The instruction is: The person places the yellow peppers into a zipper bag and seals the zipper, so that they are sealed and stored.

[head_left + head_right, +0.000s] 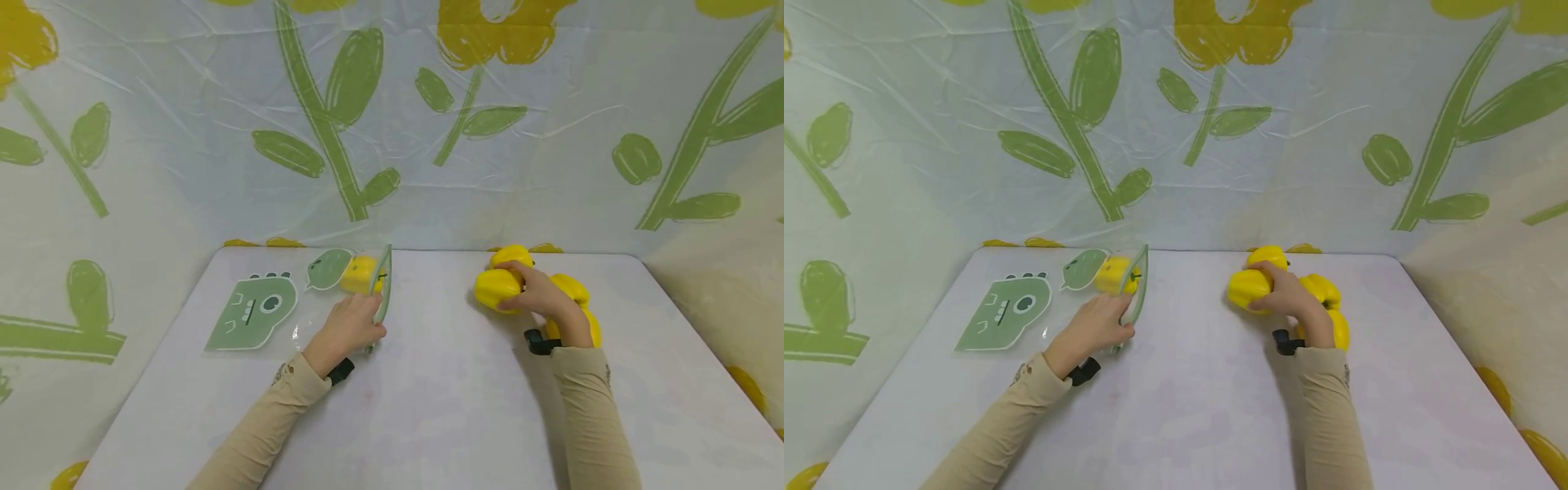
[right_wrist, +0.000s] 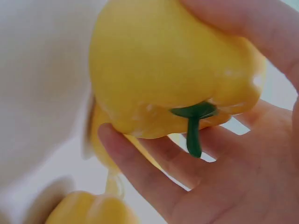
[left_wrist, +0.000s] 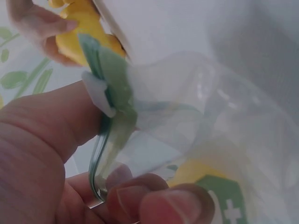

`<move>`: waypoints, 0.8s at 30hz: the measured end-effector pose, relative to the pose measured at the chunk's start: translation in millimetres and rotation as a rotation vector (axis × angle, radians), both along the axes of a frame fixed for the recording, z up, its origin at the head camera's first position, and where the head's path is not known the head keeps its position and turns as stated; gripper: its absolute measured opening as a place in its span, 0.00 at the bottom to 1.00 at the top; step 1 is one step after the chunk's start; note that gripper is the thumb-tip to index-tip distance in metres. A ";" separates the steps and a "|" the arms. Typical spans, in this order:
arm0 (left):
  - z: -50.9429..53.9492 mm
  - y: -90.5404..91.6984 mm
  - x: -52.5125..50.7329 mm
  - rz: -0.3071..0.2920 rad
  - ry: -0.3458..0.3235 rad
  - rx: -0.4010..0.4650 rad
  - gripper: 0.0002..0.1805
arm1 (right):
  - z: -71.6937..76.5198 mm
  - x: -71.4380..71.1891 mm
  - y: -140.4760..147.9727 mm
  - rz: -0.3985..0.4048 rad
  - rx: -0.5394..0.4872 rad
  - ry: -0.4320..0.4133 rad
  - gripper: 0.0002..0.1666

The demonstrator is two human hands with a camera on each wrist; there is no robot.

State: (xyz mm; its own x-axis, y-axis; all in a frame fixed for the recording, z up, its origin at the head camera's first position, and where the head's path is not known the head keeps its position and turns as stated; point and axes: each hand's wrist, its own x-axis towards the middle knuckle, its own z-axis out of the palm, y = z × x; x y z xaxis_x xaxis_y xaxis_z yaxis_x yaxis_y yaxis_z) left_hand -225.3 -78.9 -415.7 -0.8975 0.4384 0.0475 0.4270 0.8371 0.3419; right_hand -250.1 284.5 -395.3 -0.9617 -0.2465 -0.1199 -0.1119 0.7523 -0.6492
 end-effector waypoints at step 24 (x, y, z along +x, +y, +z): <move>0.3 0.6 -1.6 0.004 -0.018 0.003 0.10 | -21.5 -50.3 -108.5 -0.065 -0.810 -0.012 0.41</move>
